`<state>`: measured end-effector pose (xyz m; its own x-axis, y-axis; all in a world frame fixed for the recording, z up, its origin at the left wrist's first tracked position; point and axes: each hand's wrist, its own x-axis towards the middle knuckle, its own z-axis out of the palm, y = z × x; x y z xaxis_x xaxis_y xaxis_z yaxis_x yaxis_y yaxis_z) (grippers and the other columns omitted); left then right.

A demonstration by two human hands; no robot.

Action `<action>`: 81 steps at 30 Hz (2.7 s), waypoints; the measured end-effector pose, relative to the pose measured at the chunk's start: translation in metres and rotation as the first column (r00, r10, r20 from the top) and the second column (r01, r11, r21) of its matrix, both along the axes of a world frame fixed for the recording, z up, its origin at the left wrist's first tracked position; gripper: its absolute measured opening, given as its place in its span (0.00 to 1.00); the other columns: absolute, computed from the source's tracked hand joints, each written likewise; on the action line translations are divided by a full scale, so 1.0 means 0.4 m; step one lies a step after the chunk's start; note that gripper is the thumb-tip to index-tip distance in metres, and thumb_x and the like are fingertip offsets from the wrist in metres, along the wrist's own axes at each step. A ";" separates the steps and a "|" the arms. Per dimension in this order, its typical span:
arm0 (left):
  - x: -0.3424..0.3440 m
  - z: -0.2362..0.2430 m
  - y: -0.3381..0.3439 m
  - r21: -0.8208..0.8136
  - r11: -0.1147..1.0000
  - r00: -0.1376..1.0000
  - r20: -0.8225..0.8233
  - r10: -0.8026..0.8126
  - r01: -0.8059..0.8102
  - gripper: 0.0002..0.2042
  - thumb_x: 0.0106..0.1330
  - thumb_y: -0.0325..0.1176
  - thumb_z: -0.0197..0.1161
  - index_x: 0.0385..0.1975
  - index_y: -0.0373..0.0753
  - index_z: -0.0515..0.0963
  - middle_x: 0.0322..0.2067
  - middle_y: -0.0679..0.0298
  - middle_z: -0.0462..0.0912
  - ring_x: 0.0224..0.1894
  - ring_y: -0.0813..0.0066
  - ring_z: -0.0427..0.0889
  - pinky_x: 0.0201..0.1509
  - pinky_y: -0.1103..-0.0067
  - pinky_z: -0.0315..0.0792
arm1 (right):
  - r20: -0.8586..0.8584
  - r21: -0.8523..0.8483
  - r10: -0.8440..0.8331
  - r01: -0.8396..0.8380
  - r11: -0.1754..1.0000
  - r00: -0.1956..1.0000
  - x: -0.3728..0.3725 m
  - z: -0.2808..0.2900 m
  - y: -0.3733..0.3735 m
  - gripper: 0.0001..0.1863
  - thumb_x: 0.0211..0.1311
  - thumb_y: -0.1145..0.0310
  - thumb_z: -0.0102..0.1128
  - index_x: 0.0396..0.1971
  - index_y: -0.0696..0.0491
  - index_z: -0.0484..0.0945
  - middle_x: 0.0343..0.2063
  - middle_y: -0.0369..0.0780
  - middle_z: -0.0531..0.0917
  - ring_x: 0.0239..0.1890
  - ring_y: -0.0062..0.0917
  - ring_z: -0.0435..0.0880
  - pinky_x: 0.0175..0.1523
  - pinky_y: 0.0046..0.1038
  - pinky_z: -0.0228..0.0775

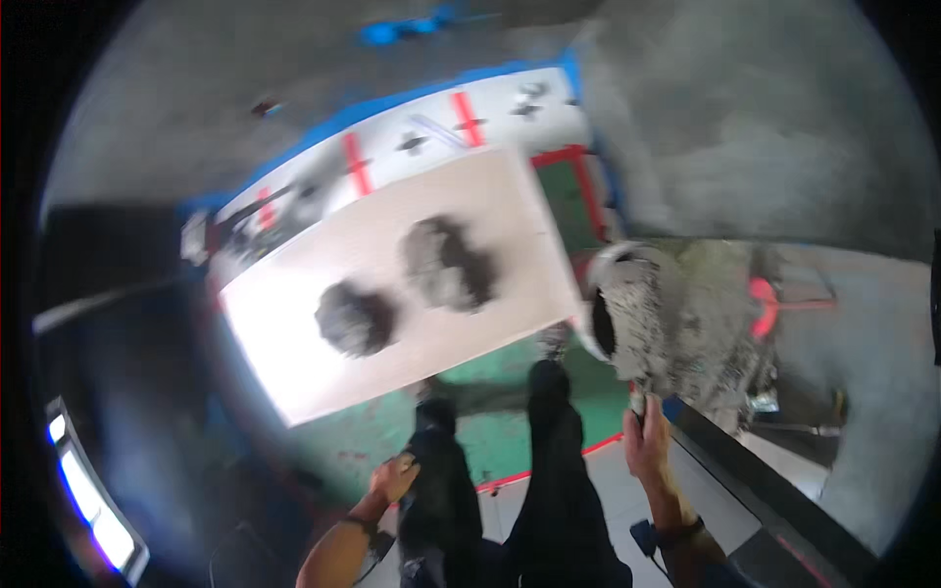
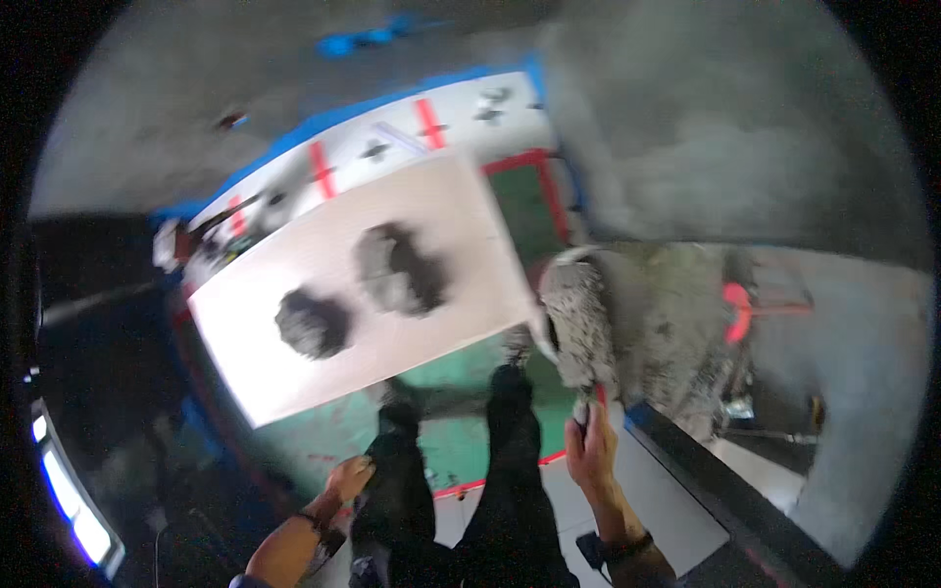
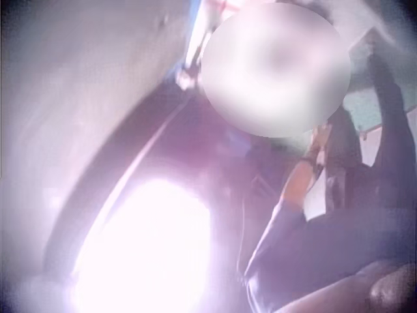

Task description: Apply mortar to the back of a large tile using a trowel before installation.

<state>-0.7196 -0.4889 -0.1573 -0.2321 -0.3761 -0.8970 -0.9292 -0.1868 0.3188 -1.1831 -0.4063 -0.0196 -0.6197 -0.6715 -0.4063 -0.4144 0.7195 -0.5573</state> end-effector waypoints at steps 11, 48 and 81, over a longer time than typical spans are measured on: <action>0.131 0.040 0.118 0.055 0.992 0.953 -0.287 -0.093 0.113 0.32 0.63 0.55 0.57 0.61 0.40 0.67 0.63 0.45 0.63 0.66 0.49 0.61 0.68 0.64 0.57 | 0.285 -0.178 0.375 -0.336 0.925 0.882 0.549 -0.299 -0.357 0.14 0.54 0.65 0.64 0.29 0.58 0.70 0.22 0.48 0.80 0.26 0.46 0.81 0.30 0.39 0.72; -0.296 -0.021 0.029 -0.152 0.974 0.962 -0.190 -0.194 0.166 0.10 0.63 0.34 0.58 0.40 0.39 0.80 0.41 0.53 0.81 0.45 0.51 0.79 0.51 0.64 0.72 | 0.034 0.492 0.924 -0.811 0.316 0.380 -0.684 -0.959 -0.083 0.04 0.48 0.67 0.58 0.21 0.50 0.79 0.19 0.41 0.79 0.25 0.39 0.81 0.31 0.40 0.73; -0.190 -0.008 0.088 -0.152 0.976 0.954 -0.234 -0.188 0.155 0.12 0.61 0.39 0.60 0.38 0.38 0.78 0.38 0.53 0.82 0.43 0.51 0.80 0.47 0.63 0.72 | 0.255 0.094 0.395 -0.429 0.898 0.883 -0.550 -0.264 0.043 0.27 0.53 0.61 0.61 0.50 0.62 0.71 0.29 0.50 0.81 0.30 0.38 0.82 0.36 0.36 0.72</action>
